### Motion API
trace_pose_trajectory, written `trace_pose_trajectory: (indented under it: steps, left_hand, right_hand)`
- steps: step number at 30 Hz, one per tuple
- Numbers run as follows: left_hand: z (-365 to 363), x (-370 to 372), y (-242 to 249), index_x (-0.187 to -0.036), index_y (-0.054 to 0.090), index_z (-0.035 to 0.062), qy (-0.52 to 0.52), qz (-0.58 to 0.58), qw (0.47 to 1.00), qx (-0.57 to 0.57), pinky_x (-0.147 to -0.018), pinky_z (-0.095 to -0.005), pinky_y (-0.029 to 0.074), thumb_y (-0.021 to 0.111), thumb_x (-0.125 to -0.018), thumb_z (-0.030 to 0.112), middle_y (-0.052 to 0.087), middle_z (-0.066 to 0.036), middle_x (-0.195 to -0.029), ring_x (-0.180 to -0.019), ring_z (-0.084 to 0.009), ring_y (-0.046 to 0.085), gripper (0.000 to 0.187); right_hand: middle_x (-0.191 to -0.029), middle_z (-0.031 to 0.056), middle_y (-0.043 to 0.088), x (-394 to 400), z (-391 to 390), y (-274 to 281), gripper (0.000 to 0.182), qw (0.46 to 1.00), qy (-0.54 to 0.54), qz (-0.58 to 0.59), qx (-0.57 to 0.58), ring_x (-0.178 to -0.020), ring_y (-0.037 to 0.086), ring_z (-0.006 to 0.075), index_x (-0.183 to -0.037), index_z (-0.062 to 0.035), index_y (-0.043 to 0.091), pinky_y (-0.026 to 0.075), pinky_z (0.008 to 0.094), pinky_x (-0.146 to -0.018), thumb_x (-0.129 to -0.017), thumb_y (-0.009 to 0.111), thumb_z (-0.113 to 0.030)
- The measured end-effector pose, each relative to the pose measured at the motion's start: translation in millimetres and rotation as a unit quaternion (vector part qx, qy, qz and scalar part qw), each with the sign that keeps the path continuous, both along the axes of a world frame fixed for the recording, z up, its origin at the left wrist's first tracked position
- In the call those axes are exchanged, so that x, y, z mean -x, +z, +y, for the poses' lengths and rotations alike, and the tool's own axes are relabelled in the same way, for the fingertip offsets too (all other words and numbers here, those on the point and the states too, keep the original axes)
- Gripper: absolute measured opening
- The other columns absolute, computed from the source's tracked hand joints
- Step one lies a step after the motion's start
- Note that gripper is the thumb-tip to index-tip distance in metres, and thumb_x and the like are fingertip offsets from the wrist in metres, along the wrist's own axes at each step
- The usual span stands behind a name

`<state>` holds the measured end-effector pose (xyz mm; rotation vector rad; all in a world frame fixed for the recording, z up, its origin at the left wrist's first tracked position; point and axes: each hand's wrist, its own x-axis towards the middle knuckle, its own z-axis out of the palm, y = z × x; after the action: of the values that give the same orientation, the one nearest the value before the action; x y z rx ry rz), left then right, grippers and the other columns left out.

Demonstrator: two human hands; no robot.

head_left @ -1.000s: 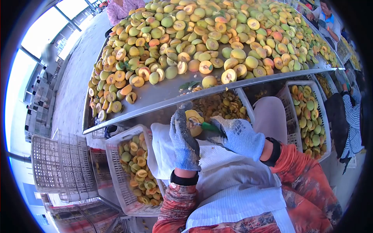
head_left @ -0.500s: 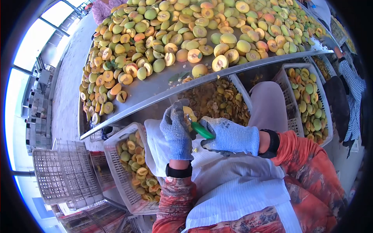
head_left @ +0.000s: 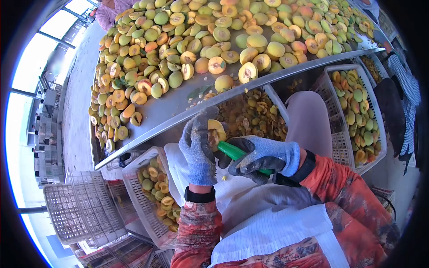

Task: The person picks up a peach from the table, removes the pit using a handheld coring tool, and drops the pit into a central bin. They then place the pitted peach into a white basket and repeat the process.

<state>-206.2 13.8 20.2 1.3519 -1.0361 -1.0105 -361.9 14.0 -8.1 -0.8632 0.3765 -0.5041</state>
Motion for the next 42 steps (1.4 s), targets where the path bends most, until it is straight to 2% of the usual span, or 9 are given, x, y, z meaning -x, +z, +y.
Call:
trace_pose_trajectory:
  steps: [5, 6, 11, 21, 32, 33, 34, 41, 42]
  left_hand:
    - [-38.1, 0.6, -28.3, -0.119, 0.048, 0.0002, -0.053, 0.472, 0.876, -0.086, -0.075, -0.0394, 0.053, 0.046, -0.091, 0.036, 0.057, -0.014, -0.106, -0.092, -0.0256, 0.06, 0.046]
    - [-37.6, -2.2, -30.0, -0.121, 0.044, 0.0012, -0.056, 0.475, 0.873, -0.097, -0.078, -0.045, 0.052, 0.045, -0.09, 0.035, 0.054, -0.015, -0.11, -0.096, -0.0301, 0.058, 0.046]
    - [-45.0, -16.2, -28.9, -0.12, 0.044, 0.0006, -0.08, 0.478, 0.867, -0.12, -0.083, -0.051, 0.05, 0.047, -0.09, 0.03, 0.052, -0.016, -0.111, -0.098, -0.0324, 0.056, 0.042]
    - [-25.3, -21.4, -38.6, -0.116, 0.045, 0.0011, -0.079, 0.537, 0.834, -0.098, -0.087, -0.0507, 0.048, 0.053, -0.088, 0.024, 0.051, -0.017, -0.112, -0.102, -0.033, 0.054, 0.038]
    - [-3.8, -17.9, -21.0, -0.114, 0.05, 0.0045, -0.125, 0.562, 0.817, -0.047, -0.08, -0.0369, 0.051, 0.061, -0.083, 0.025, 0.057, -0.012, -0.104, -0.097, -0.0242, 0.057, 0.039]
    - [2.6, -14.0, -16.4, -0.115, 0.05, 0.0041, -0.068, 0.212, 0.971, 0.084, -0.081, -0.0358, 0.05, 0.064, -0.08, 0.018, 0.057, -0.011, -0.104, -0.098, -0.0224, 0.057, 0.04]
    - [6.7, -10.8, -11.8, -0.116, 0.05, 0.0036, 0.002, -0.174, 0.964, 0.199, -0.082, -0.0347, 0.05, 0.066, -0.078, 0.011, 0.057, -0.011, -0.105, -0.098, -0.0205, 0.056, 0.042]
    - [2.8, -12.0, -9.7, -0.115, 0.05, 0.0021, -0.037, -0.066, 0.975, 0.207, -0.084, -0.036, 0.048, 0.064, -0.079, 0.011, 0.056, -0.011, -0.107, -0.096, -0.0218, 0.058, 0.04]
    - [2.1, -10.0, -6.9, -0.113, 0.051, -0.0009, -0.049, 0.209, 0.964, 0.157, -0.083, -0.0361, 0.049, 0.062, -0.079, 0.011, 0.058, -0.014, -0.104, -0.094, -0.0243, 0.058, 0.038]
  right_hand:
    - [-0.084, 0.0061, 0.06, 28.2, -13.3, 17.3, 0.038, 0.994, 0.017, 0.024, -0.103, -0.069, 0.057, 0.0146, -0.109, -0.0029, 0.055, 0.045, 0.026, -0.063, -0.079, 0.065, -0.024]
    - [-0.087, 0.0093, 0.061, 30.7, -15.3, 4.6, 0.038, 0.97, -0.134, 0.155, 0.129, -0.072, 0.059, 0.0203, -0.11, -0.0036, 0.055, 0.046, 0.0288, -0.065, -0.08, 0.064, -0.025]
    - [-0.092, 0.0201, 0.06, 59.7, -22.3, -15.0, 0.044, 0.637, -0.283, 0.525, 0.488, -0.081, 0.059, 0.0367, -0.113, -0.0045, 0.053, 0.048, 0.0384, -0.069, -0.075, 0.067, -0.022]
    - [-0.083, 0.016, 0.057, 43.1, -14.4, -12.9, 0.029, 0.799, -0.237, 0.428, 0.35, -0.079, 0.056, 0.0347, -0.094, -0.0035, 0.055, 0.045, 0.0401, -0.069, -0.073, 0.066, -0.02]
    - [-0.068, 0.016, 0.059, -1.9, 6.2, 36.9, 0.022, 0.747, -0.293, 0.363, 0.474, -0.063, 0.059, 0.0314, -0.086, -0.0072, 0.054, 0.047, 0.0393, -0.056, -0.077, 0.064, -0.025]
    - [-0.067, 0.0157, 0.058, -4.4, 7.5, 40.1, 0.021, 0.725, -0.286, 0.384, 0.495, -0.062, 0.059, 0.0316, -0.083, -0.0073, 0.053, 0.046, 0.0393, -0.055, -0.077, 0.064, -0.024]
    - [-0.065, 0.0154, 0.057, -6.5, 8.9, 42.6, 0.02, 0.702, -0.28, 0.404, 0.515, -0.061, 0.059, 0.0318, -0.08, -0.0075, 0.052, 0.046, 0.0394, -0.054, -0.076, 0.064, -0.023]
    - [-0.067, 0.013, 0.057, -16.6, 19.5, 45.6, 0.026, 0.617, -0.24, 0.439, 0.608, -0.06, 0.059, 0.0311, -0.086, -0.0068, 0.049, 0.046, 0.0391, -0.052, -0.073, 0.066, -0.022]
    - [-0.07, 0.0134, 0.058, -17.0, 20.1, 46.0, 0.031, 0.595, -0.221, 0.45, 0.628, -0.061, 0.06, 0.0301, -0.093, -0.005, 0.05, 0.046, 0.0383, -0.052, -0.073, 0.067, -0.022]
